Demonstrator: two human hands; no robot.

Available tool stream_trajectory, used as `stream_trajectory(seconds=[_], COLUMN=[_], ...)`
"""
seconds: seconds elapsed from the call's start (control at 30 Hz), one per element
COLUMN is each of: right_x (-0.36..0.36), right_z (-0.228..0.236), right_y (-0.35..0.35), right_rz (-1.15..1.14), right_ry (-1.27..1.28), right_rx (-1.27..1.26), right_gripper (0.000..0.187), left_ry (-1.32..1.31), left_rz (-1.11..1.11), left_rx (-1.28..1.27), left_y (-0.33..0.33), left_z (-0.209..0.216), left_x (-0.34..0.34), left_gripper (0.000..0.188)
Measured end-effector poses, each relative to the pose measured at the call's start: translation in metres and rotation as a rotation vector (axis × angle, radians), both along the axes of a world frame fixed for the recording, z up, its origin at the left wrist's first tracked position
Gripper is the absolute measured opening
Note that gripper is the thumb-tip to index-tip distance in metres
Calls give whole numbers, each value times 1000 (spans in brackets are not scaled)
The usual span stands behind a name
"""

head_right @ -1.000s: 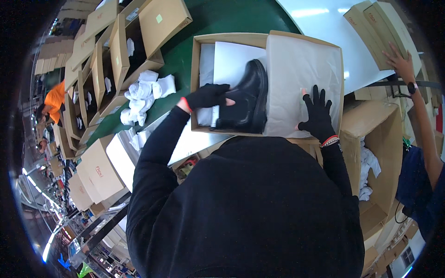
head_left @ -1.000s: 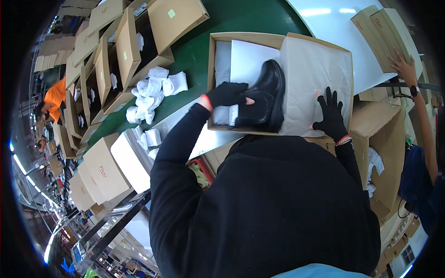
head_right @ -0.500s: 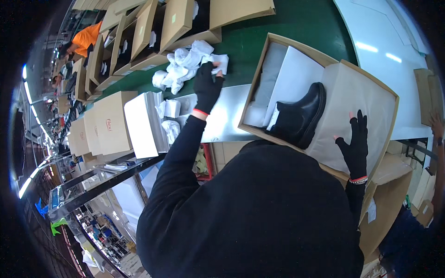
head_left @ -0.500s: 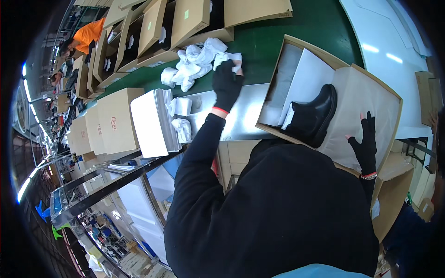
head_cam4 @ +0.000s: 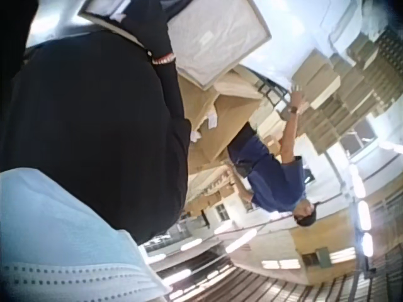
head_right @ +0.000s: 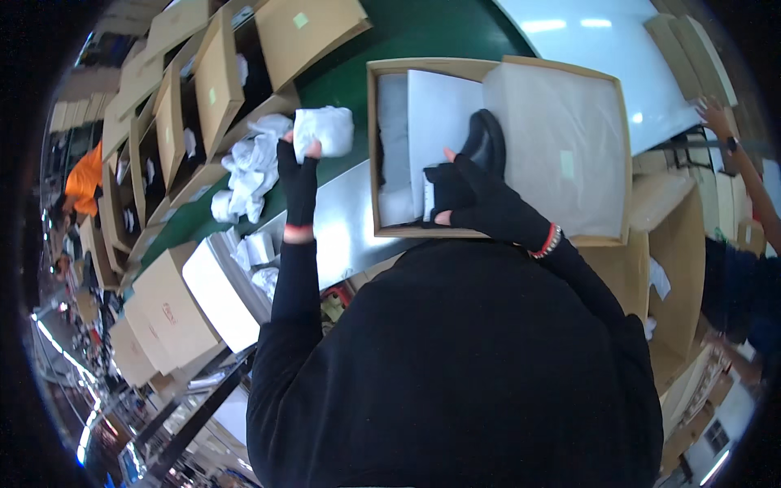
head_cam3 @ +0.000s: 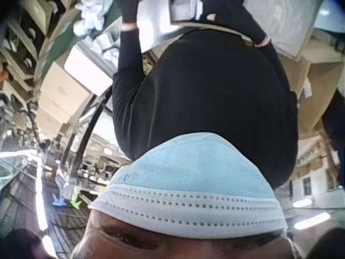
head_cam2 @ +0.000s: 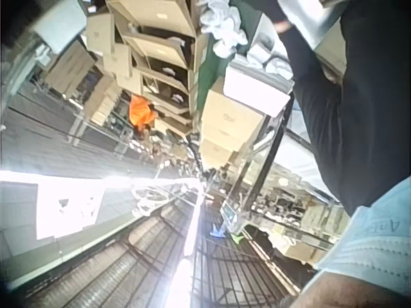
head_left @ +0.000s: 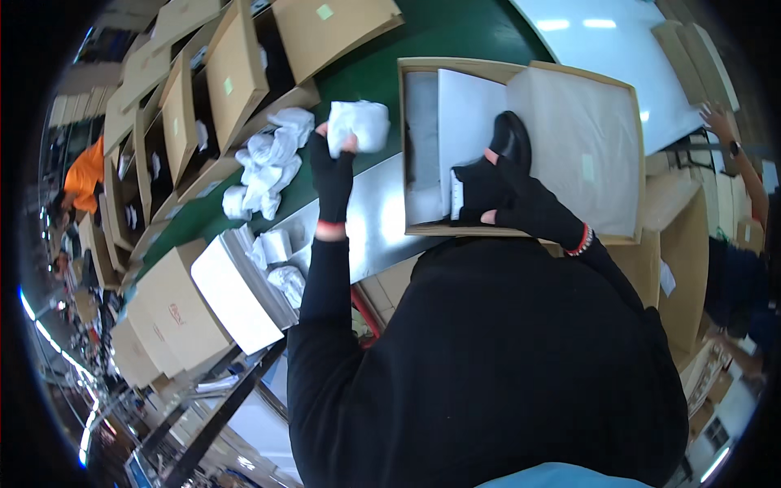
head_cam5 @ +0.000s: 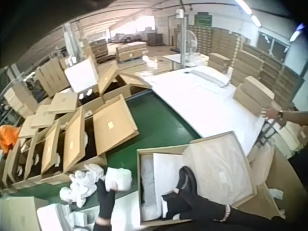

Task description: The person places a pair of black shoes into a cardboard box lined with white tissue paper. They add crumpled white packing paper to fill the space around the shoes, then fold the tissue paper over the contents and close the box lid. The process is repeated for multiple pairs of shoes.

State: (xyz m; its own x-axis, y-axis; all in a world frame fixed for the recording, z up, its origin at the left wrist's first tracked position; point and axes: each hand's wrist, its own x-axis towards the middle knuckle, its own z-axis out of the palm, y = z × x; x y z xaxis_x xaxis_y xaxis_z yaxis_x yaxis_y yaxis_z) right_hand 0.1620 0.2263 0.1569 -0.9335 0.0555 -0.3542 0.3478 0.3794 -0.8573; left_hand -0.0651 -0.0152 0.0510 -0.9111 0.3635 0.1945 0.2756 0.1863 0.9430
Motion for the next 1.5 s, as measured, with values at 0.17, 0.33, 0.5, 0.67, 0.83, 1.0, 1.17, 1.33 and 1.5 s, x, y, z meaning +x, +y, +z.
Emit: stream_trajectory(seconds=[0.17,0.33,0.5,0.67,0.83,1.0,1.17,1.33,1.5], right_x=[-1,2,21,75,135,156,153,161,120], right_z=[-27,-32,-41,-62,-78,-108,-149,-187,-156], right_y=[-7,4,27,97,156,150,148,155,134], right_rz=[-145,-347,-226,-450,-585,-642,-617,-547,-758], right_ry=[179,178,189,348,159,-118,-143,127,215], right_rx=[-366,-419,-351,278,1174,1240,1172,1340,354], right_gripper=[71,56,39,45,58,60,37,21,25], left_ry=[-304,139,397,328,376,672,533,456,42], left_rz=[-343,-351,-364,-395,-489,-472,-566,-431,-160], left_rx=[164,29,-171,-249,-374,-547,-804,-451,-157], left_y=[39,69,113,165,226,254,260,201,60], left_z=[66,67,72,26,-35,-70,-77,-51,3], left_x=[102,118,135,78,16,25,23,7,8], left_gripper=[55,54,76,59,52,58,59,74,45])
